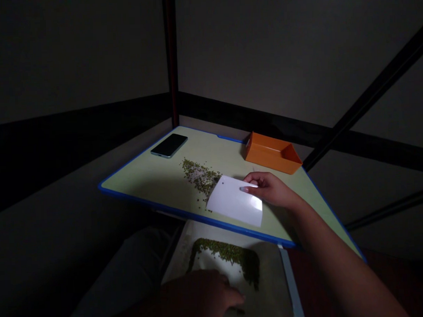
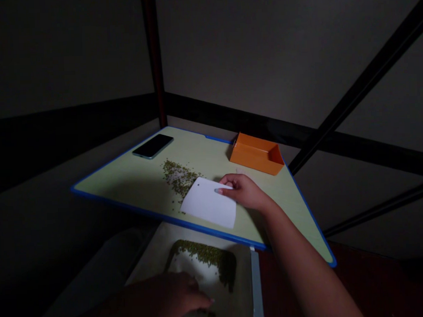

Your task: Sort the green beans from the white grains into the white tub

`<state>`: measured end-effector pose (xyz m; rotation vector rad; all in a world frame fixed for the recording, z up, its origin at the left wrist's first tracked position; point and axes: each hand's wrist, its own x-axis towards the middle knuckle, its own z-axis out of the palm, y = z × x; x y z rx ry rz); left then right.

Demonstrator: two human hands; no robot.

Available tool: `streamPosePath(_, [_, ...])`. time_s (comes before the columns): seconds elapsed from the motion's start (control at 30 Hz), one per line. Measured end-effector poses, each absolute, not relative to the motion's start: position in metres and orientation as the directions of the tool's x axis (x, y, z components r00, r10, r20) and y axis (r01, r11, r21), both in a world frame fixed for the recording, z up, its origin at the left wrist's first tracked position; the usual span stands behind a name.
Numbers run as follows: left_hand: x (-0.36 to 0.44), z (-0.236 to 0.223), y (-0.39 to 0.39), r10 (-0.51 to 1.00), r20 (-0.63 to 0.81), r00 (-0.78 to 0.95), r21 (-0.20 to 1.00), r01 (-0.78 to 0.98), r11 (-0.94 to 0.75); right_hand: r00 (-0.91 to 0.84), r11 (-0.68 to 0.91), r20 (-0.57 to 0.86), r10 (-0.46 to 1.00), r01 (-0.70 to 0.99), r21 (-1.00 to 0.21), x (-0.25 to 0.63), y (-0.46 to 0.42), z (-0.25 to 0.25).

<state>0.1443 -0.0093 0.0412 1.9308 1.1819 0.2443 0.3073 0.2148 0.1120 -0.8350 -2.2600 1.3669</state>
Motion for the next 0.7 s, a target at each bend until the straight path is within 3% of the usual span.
streamPosePath(0.1, [0.1395,0.0453,-0.0077,0.797,-0.315,0.515,0.683,0.706,-0.187,-0.754,0.335,-0.005,0.656,0.297,-0.894,0.3076,0.2157,0.1104])
streamPosePath(0.4, [0.1399,0.0416,-0.0109,0.831,-0.218,0.512,0.687,0.685,-0.242,-0.756,0.318,-0.012,0.655,0.29,-0.903,0.3075,0.2155,0.1078])
streamPosePath(0.7, [0.1399,0.0451,-0.0096,0.823,-0.235,0.517,0.687,0.687,-0.235,-0.726,0.306,-0.011,0.687,0.303,-0.903,0.3011,0.2138,0.1066])
